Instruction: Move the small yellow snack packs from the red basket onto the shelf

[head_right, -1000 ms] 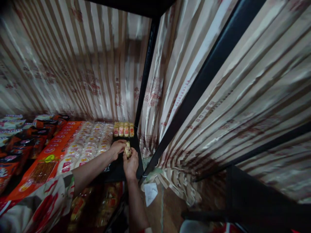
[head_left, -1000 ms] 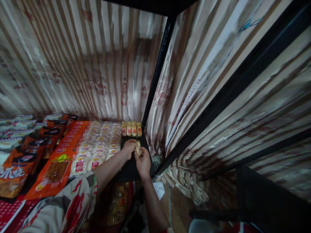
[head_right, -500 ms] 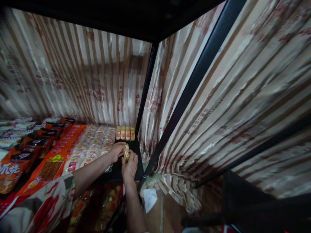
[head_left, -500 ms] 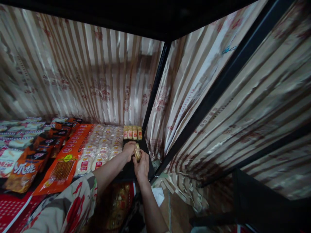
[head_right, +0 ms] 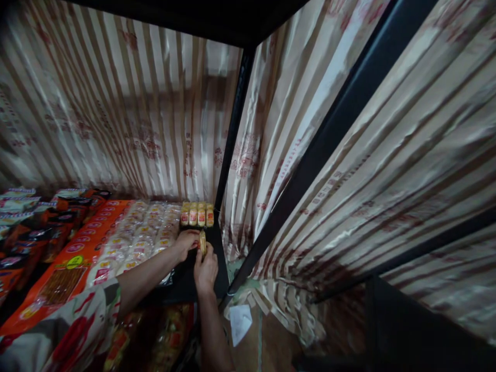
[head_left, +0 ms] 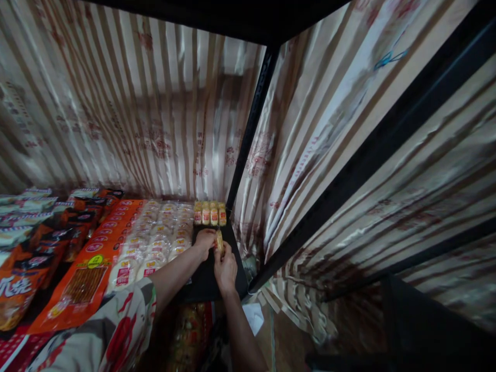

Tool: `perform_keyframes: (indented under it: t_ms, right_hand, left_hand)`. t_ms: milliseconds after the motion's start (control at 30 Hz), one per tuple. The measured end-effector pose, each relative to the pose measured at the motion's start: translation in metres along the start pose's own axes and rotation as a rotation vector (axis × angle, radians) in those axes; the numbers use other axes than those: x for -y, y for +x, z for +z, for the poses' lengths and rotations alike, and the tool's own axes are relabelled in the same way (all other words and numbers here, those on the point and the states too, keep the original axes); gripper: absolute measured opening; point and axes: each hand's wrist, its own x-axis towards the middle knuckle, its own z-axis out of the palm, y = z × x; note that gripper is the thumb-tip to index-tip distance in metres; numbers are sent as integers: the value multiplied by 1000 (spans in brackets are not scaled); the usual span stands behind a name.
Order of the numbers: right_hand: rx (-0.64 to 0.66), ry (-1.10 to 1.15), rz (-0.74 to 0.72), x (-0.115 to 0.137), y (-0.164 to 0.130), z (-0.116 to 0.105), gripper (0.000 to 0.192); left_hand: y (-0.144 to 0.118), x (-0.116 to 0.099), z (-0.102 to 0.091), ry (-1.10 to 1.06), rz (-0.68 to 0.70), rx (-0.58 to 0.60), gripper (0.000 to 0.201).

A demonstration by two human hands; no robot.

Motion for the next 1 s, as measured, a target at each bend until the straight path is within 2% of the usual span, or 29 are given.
perform_keyframes:
  t_ms: [200, 333, 467, 633, 800, 1000]
  right_hand:
    - [-2, 73, 99, -7, 16, 10, 35]
    - [-77, 102, 68, -17, 27, 20, 37]
    - [-72, 104, 57, -23, 34, 28, 38]
    - [-33, 183, 75, -22, 40, 36, 39]
    - [30, 65, 38, -14, 45, 45, 31]
    - [62, 17, 44, -1, 55, 58, 34]
  left_hand:
    - [15, 6, 6, 16, -23, -29, 27]
    - [23, 13, 7, 52, -36, -6, 24]
    - [31, 19, 6, 94, -22, 14, 22]
    - [42, 24, 0, 160, 44, -19, 17]
    - [46, 25, -8, 255, 140, -81, 14]
    - [43, 22, -15, 362, 233, -123, 17]
